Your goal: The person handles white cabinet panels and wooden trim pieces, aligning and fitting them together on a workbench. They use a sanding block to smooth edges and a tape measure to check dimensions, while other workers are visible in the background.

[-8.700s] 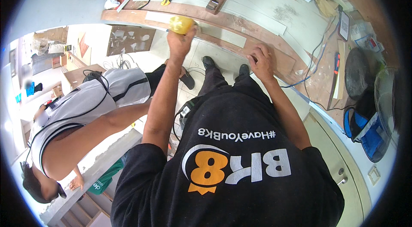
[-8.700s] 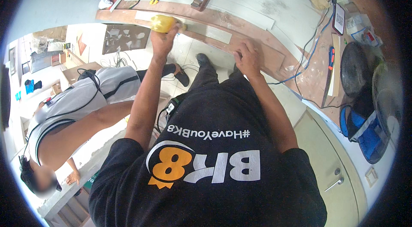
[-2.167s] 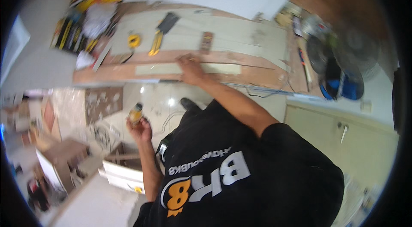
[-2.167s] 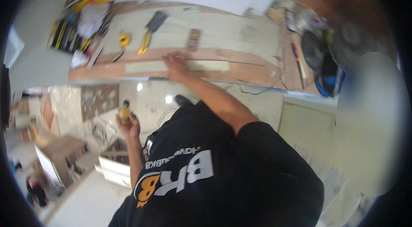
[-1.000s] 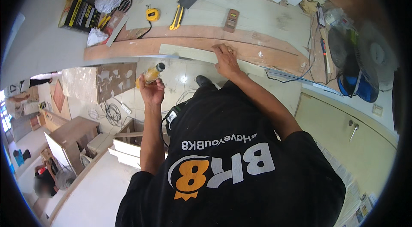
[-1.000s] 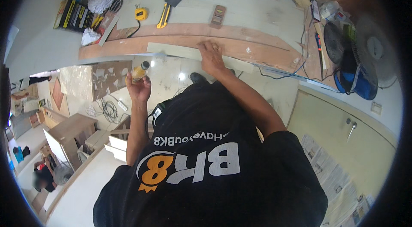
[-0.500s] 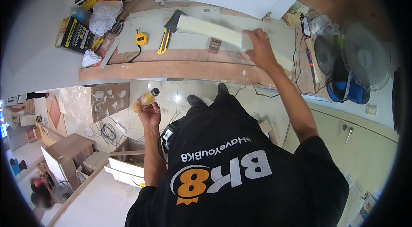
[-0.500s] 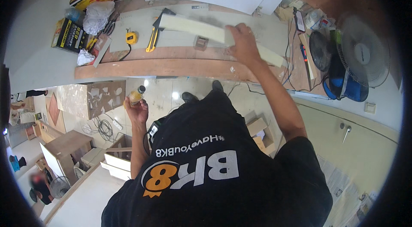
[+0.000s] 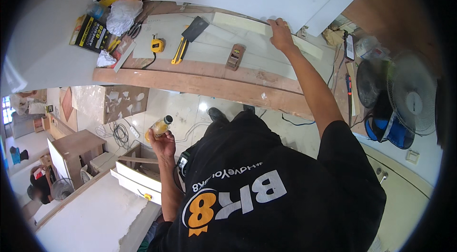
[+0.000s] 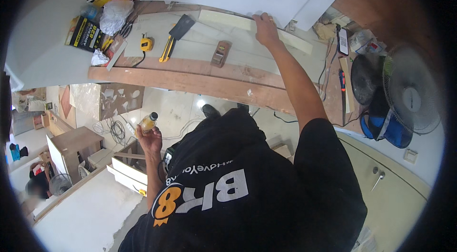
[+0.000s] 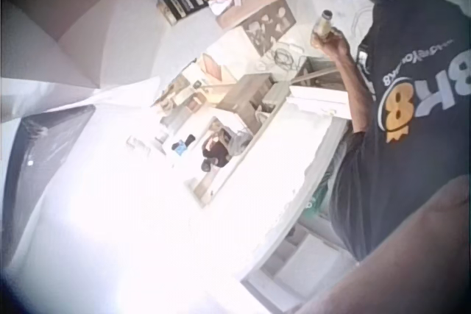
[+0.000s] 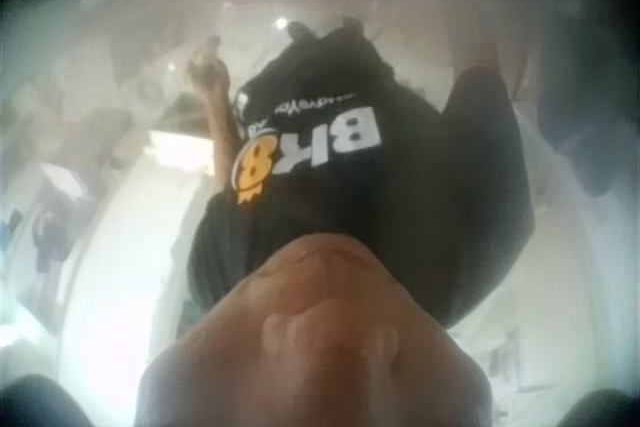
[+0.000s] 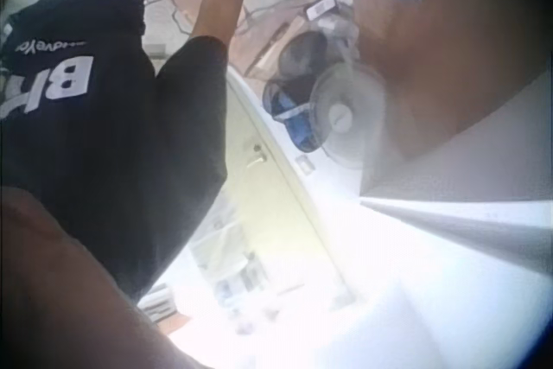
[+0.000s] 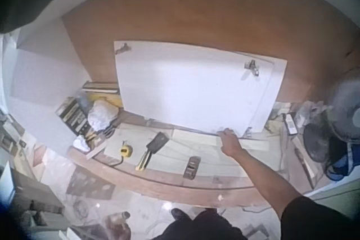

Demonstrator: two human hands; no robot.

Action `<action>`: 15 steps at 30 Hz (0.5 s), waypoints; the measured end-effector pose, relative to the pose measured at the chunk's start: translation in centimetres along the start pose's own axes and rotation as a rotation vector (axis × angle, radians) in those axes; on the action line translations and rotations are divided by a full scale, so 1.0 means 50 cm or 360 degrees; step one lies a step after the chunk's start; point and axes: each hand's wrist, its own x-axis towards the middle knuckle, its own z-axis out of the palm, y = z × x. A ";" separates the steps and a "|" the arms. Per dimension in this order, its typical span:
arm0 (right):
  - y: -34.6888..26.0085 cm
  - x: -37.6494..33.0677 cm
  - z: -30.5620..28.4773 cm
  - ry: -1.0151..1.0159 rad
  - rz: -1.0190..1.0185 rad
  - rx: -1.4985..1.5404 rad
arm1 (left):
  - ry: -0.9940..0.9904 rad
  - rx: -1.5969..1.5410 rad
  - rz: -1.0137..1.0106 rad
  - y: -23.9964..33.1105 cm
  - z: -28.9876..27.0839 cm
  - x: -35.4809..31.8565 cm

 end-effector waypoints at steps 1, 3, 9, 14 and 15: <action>0.004 0.004 0.013 0.0033 -0.0013 0.0049 | 0.0015 0.0009 0.0028 -0.006 -0.002 -0.009; 0.008 0.011 0.033 0.0003 0.0047 0.0094 | 0.0023 0.0021 0.0053 -0.015 -0.001 -0.021; 0.003 0.000 0.041 -0.0049 0.0168 0.0114 | 0.0039 0.0070 0.0068 -0.041 0.017 -0.028; 0.057 -0.053 0.000 0.0437 -0.0213 0.0299 | 0.0011 0.0111 0.0016 -0.037 0.027 -0.014; 0.099 -0.090 -0.014 0.0517 -0.0227 0.0253 | -0.0003 0.0104 0.0038 -0.034 0.029 -0.008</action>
